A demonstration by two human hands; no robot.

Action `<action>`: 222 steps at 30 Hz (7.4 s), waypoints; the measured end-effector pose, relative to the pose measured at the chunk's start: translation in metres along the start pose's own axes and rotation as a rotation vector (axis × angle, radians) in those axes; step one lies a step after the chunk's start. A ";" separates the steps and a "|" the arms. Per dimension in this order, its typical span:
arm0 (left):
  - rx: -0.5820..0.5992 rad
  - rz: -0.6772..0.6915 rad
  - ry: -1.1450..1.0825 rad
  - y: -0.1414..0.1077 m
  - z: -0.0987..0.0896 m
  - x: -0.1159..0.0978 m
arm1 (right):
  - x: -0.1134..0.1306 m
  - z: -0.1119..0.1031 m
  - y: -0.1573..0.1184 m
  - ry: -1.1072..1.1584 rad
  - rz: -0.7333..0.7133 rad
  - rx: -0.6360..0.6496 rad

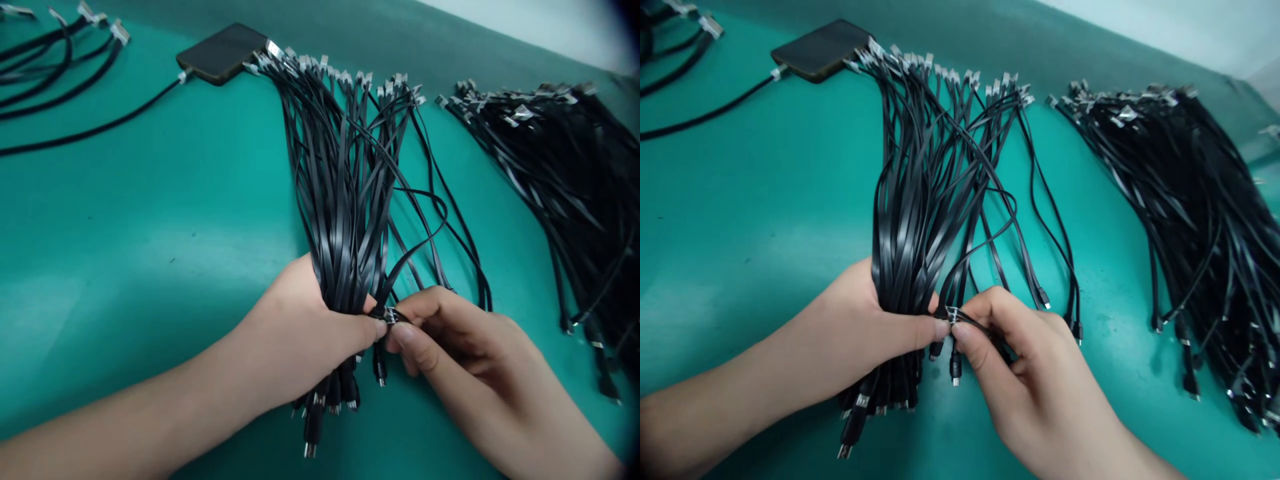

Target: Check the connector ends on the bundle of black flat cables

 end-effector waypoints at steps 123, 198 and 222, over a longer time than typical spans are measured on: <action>0.038 0.099 -0.237 0.005 -0.005 0.016 | -0.005 0.002 0.002 0.041 -0.034 -0.108; 0.115 0.137 -0.142 -0.004 -0.003 0.007 | -0.016 -0.004 0.014 1.266 0.186 0.179; 0.096 0.085 -0.095 0.000 -0.004 0.009 | -0.015 -0.008 0.004 0.530 -0.112 0.004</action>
Point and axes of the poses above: each hand's wrist, its own y-axis towards the middle knuckle, its own z-axis out of the palm, x = y × z, the point moved 3 cm from there along y, towards the middle knuckle, and after that the axes turned 7 degrees about x, right-handed, at the moved point
